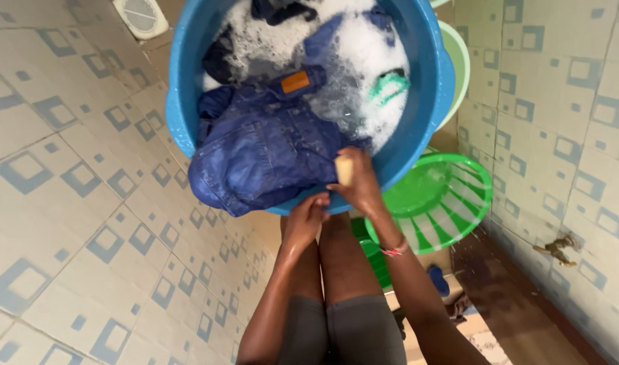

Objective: The person washes clothes in a blue basin, using a bar of soap and a brush to scrub the fabric before moving the item between basins.

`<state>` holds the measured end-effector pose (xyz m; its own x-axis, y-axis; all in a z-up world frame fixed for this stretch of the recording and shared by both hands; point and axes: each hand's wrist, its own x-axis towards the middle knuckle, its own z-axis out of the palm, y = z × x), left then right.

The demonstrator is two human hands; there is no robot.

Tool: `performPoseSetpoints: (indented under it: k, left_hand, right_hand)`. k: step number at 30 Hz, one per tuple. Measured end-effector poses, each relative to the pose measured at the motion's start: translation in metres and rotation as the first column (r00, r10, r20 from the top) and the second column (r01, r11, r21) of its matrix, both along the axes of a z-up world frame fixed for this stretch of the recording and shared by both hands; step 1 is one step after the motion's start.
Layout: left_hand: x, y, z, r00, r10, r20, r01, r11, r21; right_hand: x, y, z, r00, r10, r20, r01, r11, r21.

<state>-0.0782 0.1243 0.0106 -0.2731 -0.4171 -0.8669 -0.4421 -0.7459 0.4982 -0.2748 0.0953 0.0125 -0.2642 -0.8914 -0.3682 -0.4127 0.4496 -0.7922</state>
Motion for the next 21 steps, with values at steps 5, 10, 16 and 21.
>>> performPoseSetpoints:
  k: [5,10,16,21]
  left_hand:
    - [-0.046,0.046,-0.144,0.866,0.408,-0.287,-0.425,0.905,0.006]
    - [-0.065,0.058,-0.151,0.575,0.784,-0.234,-0.758,0.618,0.209]
    - [-0.034,0.018,-0.073,0.348,0.869,-0.352,-0.816,0.466,0.342]
    - [-0.047,-0.037,-0.058,0.152,0.856,-0.493,-0.924,0.3,0.236]
  right_hand:
    - [0.022,-0.007,-0.025,0.976,-0.099,-0.192,0.079,0.991,-0.107]
    - [0.032,0.006,0.01,0.975,-0.073,-0.208,0.053,0.993,-0.103]
    - [0.056,0.024,0.082,0.99,0.006,0.142,0.0,0.999,-0.038]
    - [0.042,0.006,0.089,0.951,-0.183,0.248,0.205,0.976,-0.067]
